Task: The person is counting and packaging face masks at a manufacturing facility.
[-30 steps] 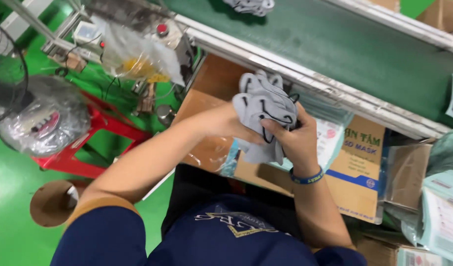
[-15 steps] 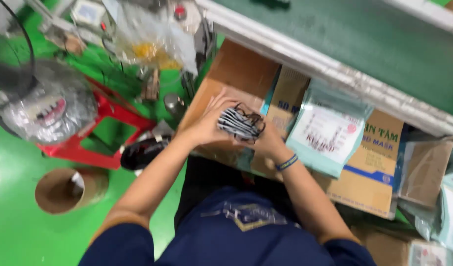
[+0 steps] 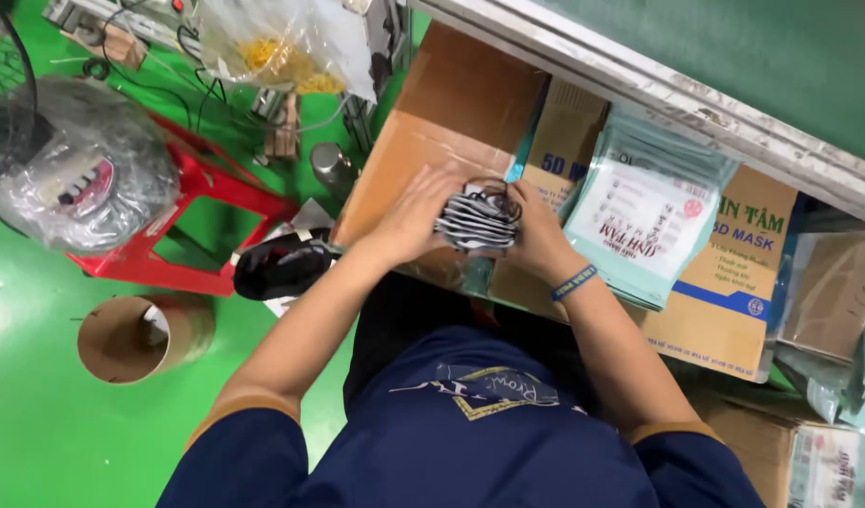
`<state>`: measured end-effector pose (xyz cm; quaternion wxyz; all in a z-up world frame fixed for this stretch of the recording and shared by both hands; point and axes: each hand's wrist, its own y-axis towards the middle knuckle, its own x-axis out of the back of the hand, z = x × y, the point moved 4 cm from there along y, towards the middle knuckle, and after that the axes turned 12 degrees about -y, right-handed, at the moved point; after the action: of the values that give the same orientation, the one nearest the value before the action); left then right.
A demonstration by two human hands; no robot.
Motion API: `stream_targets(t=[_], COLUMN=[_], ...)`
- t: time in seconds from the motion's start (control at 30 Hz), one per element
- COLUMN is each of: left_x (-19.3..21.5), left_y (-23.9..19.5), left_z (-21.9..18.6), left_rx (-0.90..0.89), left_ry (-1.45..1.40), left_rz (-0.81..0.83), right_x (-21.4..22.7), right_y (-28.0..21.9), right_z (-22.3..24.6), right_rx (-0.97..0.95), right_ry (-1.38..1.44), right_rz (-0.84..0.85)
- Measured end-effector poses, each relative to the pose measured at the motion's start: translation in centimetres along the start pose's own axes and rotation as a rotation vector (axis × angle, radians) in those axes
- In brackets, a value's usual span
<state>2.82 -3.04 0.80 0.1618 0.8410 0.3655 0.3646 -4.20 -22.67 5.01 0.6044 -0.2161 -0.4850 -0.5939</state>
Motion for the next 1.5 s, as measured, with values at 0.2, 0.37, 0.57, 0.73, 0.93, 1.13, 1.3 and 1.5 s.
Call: stream_targets(t=[0.2, 0.37, 0.57, 0.73, 0.93, 1.13, 1.3, 1.5], left_x=[0.8, 3.8, 0.7, 0.8, 4.2, -10.8, -19.4, -18.6], left_y=[2.2, 4.9, 5.2, 2.4, 5.4, 7.2, 4.9, 5.0], left_z=[-1.0, -5.5, -9.4, -8.2, -1.7, -10.0, -11.8, -12.8], left_rx=[0.103, 0.456, 0.104, 0.364, 0.699, 0.198, 0.091, 0.130], left_ry=[-0.033, -0.283, -1.251, -1.017, -0.369, -0.345, -0.050, 0.297], left_rz=[-0.011, 0.046, -0.020, -0.004, 0.457, 0.756, 0.884, 1.048], right_x=[-0.7, 3.1, 0.9, 8.2, 13.7, 11.2, 9.5, 10.8], right_y=[0.4, 0.4, -4.7, -6.1, -13.1, -14.8, -14.2, -10.5], right_z=[-2.5, -1.0, -1.2, 2.7, -4.8, -4.7, -4.6, -2.4], right_rx=[-0.163, -0.063, -0.417, -0.163, -0.404, -0.136, -0.201, -0.282], right_ry=[0.126, 0.486, 0.977, 0.547, -0.006, -0.472, -0.627, -0.642], right_rz=[0.051, 0.103, -0.026, -0.045, 0.052, 0.108, 0.072, -0.060])
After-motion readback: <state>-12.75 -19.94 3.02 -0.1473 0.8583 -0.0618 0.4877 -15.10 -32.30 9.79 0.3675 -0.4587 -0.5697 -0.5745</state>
